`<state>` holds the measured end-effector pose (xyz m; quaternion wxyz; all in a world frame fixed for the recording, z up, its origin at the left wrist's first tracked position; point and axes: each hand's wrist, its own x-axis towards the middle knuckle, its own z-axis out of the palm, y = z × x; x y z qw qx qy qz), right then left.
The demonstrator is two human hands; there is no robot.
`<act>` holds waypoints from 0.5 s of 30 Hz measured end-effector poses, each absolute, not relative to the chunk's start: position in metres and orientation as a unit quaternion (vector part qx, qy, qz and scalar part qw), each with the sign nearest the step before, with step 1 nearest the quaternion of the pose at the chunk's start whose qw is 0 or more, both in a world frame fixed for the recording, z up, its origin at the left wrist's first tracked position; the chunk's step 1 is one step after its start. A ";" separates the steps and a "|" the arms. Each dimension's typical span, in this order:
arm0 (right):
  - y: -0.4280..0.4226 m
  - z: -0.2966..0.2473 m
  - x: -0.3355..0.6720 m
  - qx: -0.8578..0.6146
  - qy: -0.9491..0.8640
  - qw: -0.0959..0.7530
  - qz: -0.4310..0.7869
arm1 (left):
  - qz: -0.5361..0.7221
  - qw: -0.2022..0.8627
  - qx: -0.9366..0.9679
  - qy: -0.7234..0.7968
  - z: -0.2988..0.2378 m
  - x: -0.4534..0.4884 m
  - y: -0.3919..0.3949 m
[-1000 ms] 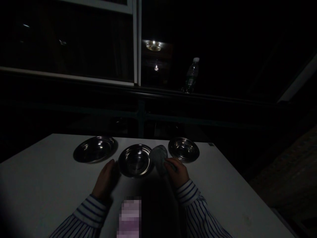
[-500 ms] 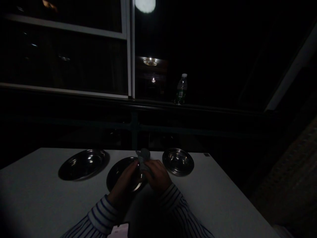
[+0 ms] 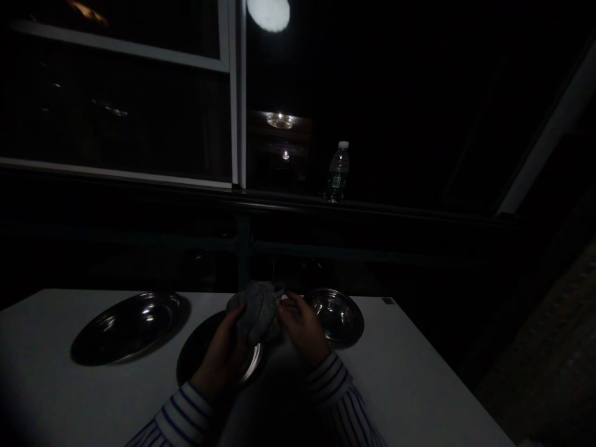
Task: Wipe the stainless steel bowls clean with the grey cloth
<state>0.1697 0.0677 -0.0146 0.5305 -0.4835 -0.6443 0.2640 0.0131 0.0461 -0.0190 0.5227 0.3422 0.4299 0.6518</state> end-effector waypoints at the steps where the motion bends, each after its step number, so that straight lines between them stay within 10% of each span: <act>1: 0.068 -0.014 0.168 -0.483 -0.644 0.523 0.280 | 0.666 0.490 0.368 0.426 -0.025 0.012 0.047; 15: 0.057 -0.008 0.165 -0.499 -0.686 0.486 0.212 | 0.574 0.644 0.363 0.353 -0.020 0.025 0.054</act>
